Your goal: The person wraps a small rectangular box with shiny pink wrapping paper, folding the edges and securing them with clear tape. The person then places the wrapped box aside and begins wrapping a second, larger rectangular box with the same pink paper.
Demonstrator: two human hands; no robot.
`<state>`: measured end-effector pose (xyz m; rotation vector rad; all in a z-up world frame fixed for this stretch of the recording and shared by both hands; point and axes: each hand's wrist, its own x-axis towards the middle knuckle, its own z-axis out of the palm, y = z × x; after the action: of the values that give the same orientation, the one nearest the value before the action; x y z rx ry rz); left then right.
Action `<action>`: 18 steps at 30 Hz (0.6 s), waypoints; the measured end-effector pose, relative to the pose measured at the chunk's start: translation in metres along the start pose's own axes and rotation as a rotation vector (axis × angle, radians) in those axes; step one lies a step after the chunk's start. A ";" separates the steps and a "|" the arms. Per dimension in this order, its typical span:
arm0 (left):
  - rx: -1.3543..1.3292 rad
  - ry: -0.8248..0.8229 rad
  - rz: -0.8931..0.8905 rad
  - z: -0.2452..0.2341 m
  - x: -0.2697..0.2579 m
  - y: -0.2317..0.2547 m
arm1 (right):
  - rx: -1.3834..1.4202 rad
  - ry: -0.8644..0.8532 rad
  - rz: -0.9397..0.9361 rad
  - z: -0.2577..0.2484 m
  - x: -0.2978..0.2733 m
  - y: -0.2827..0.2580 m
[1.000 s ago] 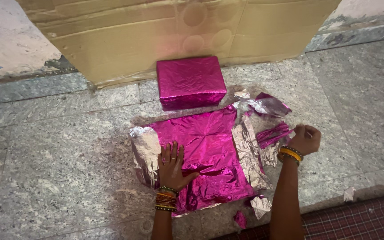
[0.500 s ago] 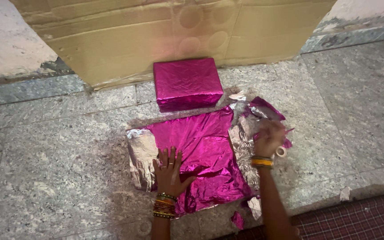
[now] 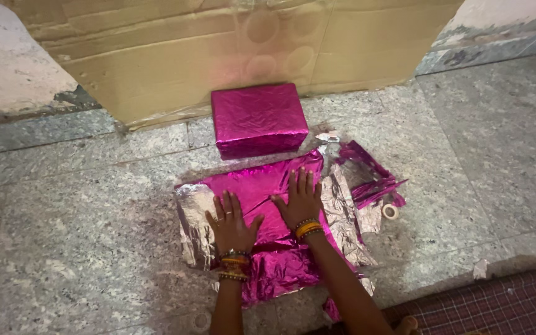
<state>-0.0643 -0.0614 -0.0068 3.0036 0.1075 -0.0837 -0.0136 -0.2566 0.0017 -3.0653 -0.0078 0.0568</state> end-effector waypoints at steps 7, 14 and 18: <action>-0.071 0.204 0.121 -0.008 -0.024 -0.011 | 0.041 0.098 -0.054 0.004 -0.015 0.017; -0.215 0.120 0.442 -0.006 -0.045 -0.048 | -0.046 0.117 -0.533 0.000 -0.036 0.061; -0.286 0.119 0.495 -0.015 -0.051 -0.060 | 0.187 0.072 -0.689 -0.015 -0.048 0.083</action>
<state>-0.1193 -0.0036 0.0033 2.6569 -0.5596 0.1485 -0.0610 -0.3407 0.0120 -2.7028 -0.9757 -0.0881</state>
